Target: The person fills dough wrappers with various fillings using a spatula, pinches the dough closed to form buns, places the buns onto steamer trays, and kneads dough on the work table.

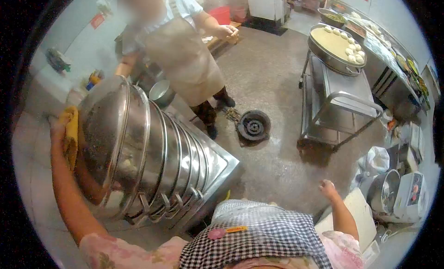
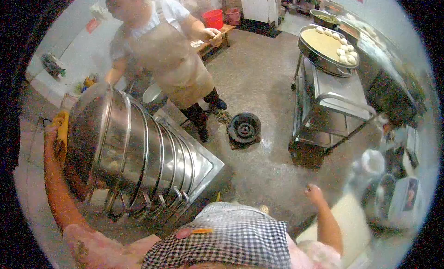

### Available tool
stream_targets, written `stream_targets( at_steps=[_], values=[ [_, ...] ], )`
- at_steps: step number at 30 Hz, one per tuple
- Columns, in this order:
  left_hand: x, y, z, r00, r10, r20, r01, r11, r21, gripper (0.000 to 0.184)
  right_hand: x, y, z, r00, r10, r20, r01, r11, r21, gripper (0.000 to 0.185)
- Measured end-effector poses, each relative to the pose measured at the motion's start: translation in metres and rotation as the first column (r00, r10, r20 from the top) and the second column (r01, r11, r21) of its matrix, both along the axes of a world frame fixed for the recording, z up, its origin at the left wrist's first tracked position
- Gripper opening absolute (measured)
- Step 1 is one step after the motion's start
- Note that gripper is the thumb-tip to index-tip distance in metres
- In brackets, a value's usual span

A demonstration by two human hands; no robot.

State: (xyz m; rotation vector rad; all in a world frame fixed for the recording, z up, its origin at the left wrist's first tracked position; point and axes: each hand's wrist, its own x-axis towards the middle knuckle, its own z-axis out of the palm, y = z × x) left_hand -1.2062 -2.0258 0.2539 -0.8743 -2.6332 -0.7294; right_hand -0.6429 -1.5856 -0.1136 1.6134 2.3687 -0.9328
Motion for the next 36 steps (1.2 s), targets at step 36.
stream_targets(
  at_steps=[36],
  values=[
    [0.255, -0.169, -0.205, 0.289, 0.216, 0.933, 0.104, 0.961, -0.254, 0.047, 0.021, 0.003, -0.09, 0.973, 0.231, -0.003, -0.223, 0.936, -0.274, 0.028]
  ],
)
